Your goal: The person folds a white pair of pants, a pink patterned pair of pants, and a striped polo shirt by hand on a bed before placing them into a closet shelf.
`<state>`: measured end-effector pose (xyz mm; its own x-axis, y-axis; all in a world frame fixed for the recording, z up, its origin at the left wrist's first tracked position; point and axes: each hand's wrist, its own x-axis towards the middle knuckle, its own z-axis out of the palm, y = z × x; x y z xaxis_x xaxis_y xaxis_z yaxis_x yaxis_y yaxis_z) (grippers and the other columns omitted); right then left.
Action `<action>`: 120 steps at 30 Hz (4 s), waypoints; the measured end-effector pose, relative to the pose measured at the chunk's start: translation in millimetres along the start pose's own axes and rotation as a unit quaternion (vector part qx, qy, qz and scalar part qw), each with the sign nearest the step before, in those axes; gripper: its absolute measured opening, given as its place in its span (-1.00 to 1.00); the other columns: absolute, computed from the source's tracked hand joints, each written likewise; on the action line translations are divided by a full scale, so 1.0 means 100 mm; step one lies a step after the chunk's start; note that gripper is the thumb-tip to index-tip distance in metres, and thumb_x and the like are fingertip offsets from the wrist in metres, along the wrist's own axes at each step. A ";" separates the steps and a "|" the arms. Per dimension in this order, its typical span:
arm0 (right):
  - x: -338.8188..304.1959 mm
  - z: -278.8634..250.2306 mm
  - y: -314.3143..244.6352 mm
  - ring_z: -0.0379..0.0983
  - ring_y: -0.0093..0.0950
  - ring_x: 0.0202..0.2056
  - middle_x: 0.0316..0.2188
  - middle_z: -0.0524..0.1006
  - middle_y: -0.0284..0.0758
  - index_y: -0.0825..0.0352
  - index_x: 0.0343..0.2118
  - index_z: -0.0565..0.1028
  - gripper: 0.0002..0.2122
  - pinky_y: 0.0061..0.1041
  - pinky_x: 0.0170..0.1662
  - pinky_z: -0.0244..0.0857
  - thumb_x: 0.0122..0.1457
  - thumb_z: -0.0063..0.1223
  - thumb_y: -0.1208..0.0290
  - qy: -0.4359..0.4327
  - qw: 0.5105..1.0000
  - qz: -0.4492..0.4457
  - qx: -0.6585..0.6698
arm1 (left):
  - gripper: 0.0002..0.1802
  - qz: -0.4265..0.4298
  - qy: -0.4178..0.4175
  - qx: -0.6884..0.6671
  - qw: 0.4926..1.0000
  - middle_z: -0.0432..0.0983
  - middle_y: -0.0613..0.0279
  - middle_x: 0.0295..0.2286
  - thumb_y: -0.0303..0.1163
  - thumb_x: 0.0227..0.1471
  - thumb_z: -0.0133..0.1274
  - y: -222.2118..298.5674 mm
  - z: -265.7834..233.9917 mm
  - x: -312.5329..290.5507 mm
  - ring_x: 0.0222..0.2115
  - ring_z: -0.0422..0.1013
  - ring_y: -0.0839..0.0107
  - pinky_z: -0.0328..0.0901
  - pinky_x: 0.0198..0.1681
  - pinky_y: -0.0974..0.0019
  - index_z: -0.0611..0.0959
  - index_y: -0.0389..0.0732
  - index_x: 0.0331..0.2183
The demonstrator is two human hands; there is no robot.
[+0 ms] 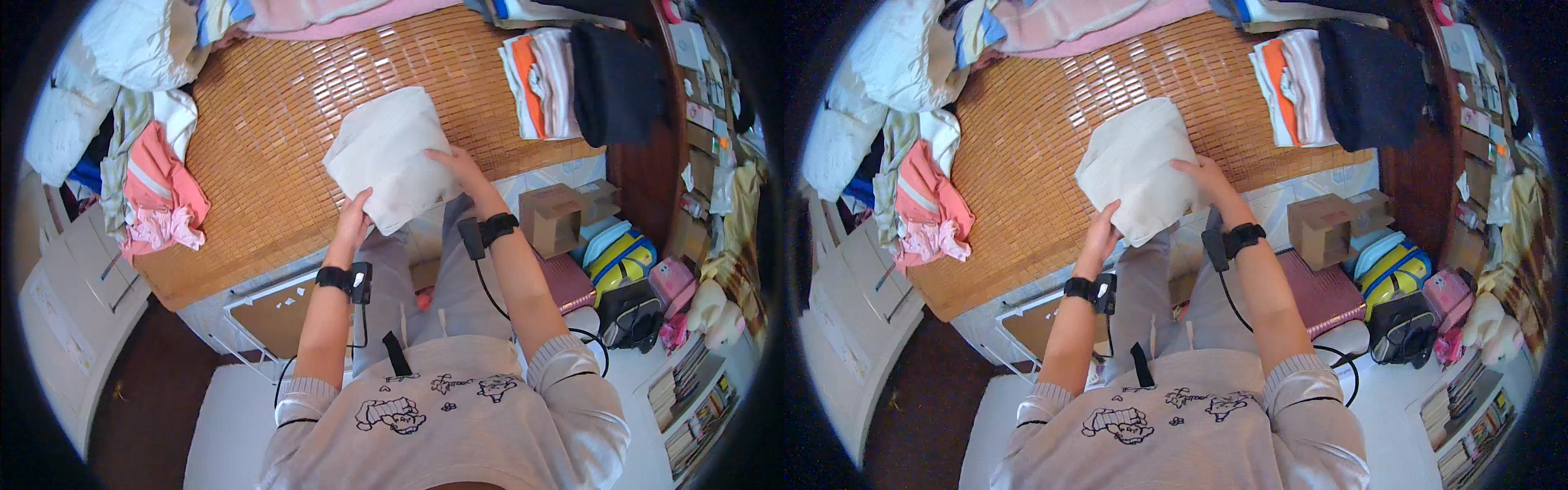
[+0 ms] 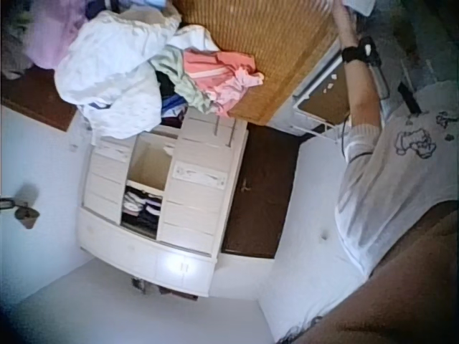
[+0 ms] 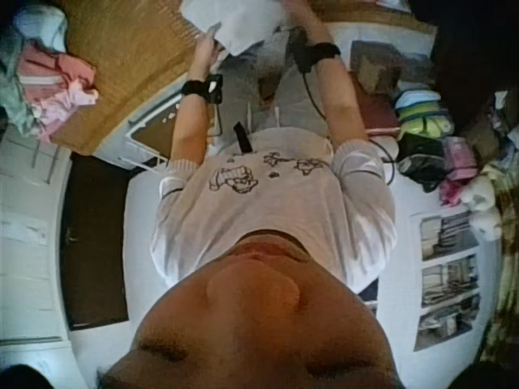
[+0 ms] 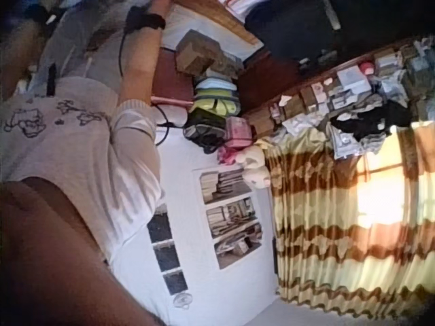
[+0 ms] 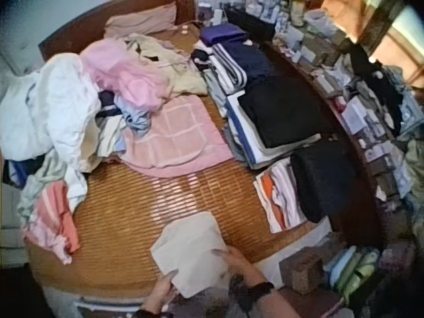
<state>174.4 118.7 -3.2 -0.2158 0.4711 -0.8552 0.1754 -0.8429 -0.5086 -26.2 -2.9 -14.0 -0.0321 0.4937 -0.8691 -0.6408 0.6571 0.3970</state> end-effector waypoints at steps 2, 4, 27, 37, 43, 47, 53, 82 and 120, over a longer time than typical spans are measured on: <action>-0.05 -0.09 -0.01 0.38 -0.51 -0.41 -0.42 0.45 -0.30 0.44 -0.29 0.39 -0.57 -0.56 -0.36 0.25 -0.24 0.15 0.29 -0.012 0.999 -0.004 0.049 | -0.58 -0.013 -0.006 -0.029 0.999 0.36 0.16 -0.28 -0.35 -0.13 -0.06 0.06 0.07 -0.07 -0.27 0.32 0.35 0.28 -0.26 0.27 0.31 -0.31 -0.19; -0.06 -0.23 0.02 0.38 -0.51 -0.43 -0.43 0.45 -0.30 0.46 -0.32 0.39 -0.63 -0.57 -0.35 0.25 -0.18 0.11 0.32 -0.080 0.995 -0.008 0.060 | -0.58 -0.019 -0.014 -0.008 1.000 0.35 0.13 -0.27 -0.36 -0.12 -0.07 0.15 0.19 -0.15 -0.24 0.30 0.33 0.28 -0.24 0.28 0.30 -0.31 -0.18; -1.58 -3.34 -2.16 0.33 -0.50 -0.29 -0.32 0.40 -0.25 0.43 -0.19 0.28 -0.56 -0.55 -0.22 0.22 -0.17 0.09 0.38 0.038 0.932 -0.343 0.113 | -0.49 0.151 -0.289 0.062 0.943 0.29 0.09 -0.21 -0.40 -0.14 -0.06 0.99 4.10 -0.53 -0.22 0.28 0.34 0.21 -0.19 0.34 0.22 -0.34 -0.11; -0.83 -3.72 -1.89 0.27 -0.56 -0.23 -0.26 0.37 -0.26 0.41 -0.18 0.30 -0.55 -0.59 -0.23 0.16 -0.14 0.08 0.27 0.173 0.954 -0.244 -0.029 | -0.27 0.359 -0.123 0.315 0.870 0.23 -0.03 -0.21 -0.36 -0.24 0.07 0.46 4.18 0.23 -0.26 0.26 0.29 0.21 -0.23 0.26 0.06 -0.24 -0.05; -0.84 -3.60 -2.01 0.16 -0.30 -0.09 -0.05 0.17 -0.20 0.17 -0.05 0.21 -0.40 -0.37 -0.12 0.09 -0.23 0.11 0.14 0.372 0.582 -0.551 -0.468 | -0.02 0.569 0.019 0.626 0.532 0.01 -0.03 -0.06 -0.10 -0.52 0.20 0.68 4.56 -0.15 -0.03 -0.04 0.05 -0.08 -0.05 0.00 0.11 -0.09 -0.01; -0.86 -3.32 -2.17 0.02 -0.22 0.01 0.00 0.12 -0.25 0.00 -0.03 0.18 -0.35 -0.19 -0.04 -0.05 -0.28 0.11 0.03 0.344 0.541 -0.492 -0.589 | 0.02 0.561 -0.033 0.681 0.469 -0.05 0.06 0.01 0.09 -0.62 0.17 0.63 4.62 0.08 0.03 -0.15 0.05 -0.24 -0.01 -0.12 0.16 0.09 -0.01; -0.57 -3.44 -2.13 -0.17 -0.21 0.09 0.05 0.00 -0.24 -0.03 -0.02 0.16 -0.33 -0.13 0.02 -0.17 -0.29 0.07 -0.05 0.277 0.648 -0.473 -0.528 | 0.05 0.544 -0.017 0.713 0.442 -0.15 0.04 0.04 0.28 -0.58 0.02 0.59 4.55 0.23 0.06 -0.24 0.03 -0.31 -0.01 -0.17 0.08 0.13 0.02; -1.69 -3.35 0.86 0.37 -0.48 -0.56 -0.57 0.44 -0.27 0.36 -0.42 0.38 -0.78 -0.52 -0.47 0.26 0.00 -0.15 0.29 0.053 0.966 0.197 -0.157 | -0.72 -0.027 0.251 -0.013 0.967 0.41 0.17 -0.51 -0.24 -0.11 -0.18 -0.60 -1.31 -1.42 -0.59 0.34 0.41 0.25 -0.52 0.35 0.40 -0.24 -0.38; -1.82 -0.77 -0.79 0.29 -0.63 -0.57 -0.56 0.40 -0.43 0.35 -0.29 0.35 -0.79 -0.67 -0.48 0.17 0.01 -0.14 0.39 0.099 0.945 0.049 -0.307 | -0.52 0.133 0.625 0.073 0.765 0.17 -0.15 -0.22 -0.25 -0.37 0.07 2.59 -3.27 -0.49 -0.33 0.26 0.03 0.16 -0.21 0.13 0.47 -0.28 -0.30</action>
<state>273.5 119.8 185.1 0.0033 0.4890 -0.8723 0.7235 -0.6033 -0.3355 -441.2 -43.3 34.5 -0.9144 -0.2506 -0.3181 -0.3944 0.7292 0.5592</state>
